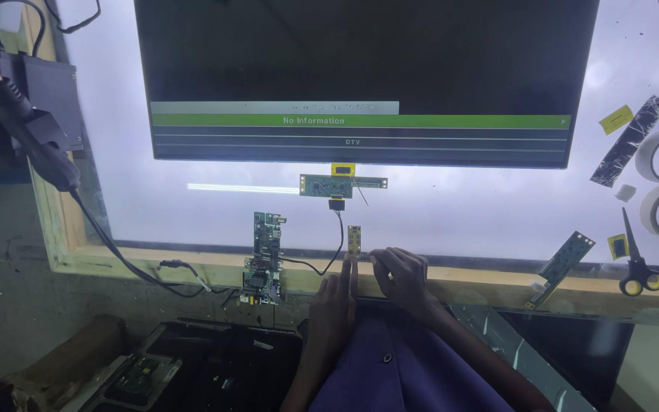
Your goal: The person uses a soldering iron to work on a circuit board connected to a television screen. They then move to a different area, pick up a large white screen panel, and peel a protective film off its surface by hand.
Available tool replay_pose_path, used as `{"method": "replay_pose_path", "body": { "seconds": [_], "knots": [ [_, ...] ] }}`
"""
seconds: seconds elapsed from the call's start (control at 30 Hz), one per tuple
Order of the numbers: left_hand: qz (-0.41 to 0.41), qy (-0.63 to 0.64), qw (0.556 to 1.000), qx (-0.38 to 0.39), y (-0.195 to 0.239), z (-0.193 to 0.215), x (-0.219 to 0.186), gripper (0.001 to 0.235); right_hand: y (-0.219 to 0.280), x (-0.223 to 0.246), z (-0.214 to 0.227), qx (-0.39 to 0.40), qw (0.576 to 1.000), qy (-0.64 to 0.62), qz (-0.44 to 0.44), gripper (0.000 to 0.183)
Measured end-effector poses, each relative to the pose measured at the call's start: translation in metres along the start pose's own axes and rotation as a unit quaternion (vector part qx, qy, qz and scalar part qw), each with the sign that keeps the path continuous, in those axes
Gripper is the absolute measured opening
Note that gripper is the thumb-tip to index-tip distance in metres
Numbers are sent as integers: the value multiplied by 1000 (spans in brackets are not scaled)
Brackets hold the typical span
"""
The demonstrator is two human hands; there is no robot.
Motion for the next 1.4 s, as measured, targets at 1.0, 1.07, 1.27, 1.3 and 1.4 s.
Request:
{"method": "replay_pose_path", "body": {
  "seconds": [1.0, 1.07, 1.27, 1.3, 1.4],
  "knots": [
    [114, 877, 151, -442, -218, 219, 402, 35, 25, 0, -8, -41, 996, -33, -68, 12],
    [148, 864, 155, -455, -214, 220, 394, 42, 22, 4, -6, -41, 995, -40, -76, 13],
    [218, 782, 258, -524, -196, 242, 360, 75, 24, -10, -11, -54, 994, -45, -82, 12],
    [235, 747, 293, -548, -187, 248, 354, 84, 25, -13, -12, -53, 995, -39, -79, 12],
    [240, 715, 305, -582, -173, 279, 298, 129, 22, 0, -10, -35, 999, 4, -32, 18]
  ]
}}
Point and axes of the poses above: each hand's wrist, its own y-axis away from the middle knuckle, its own z-axis out of the back of the hand, x = y × z, the point moved 3 cm from there along -y, towards the middle knuckle, and after that the axes turned 6 degrees about -x, right-handed, at the moved point
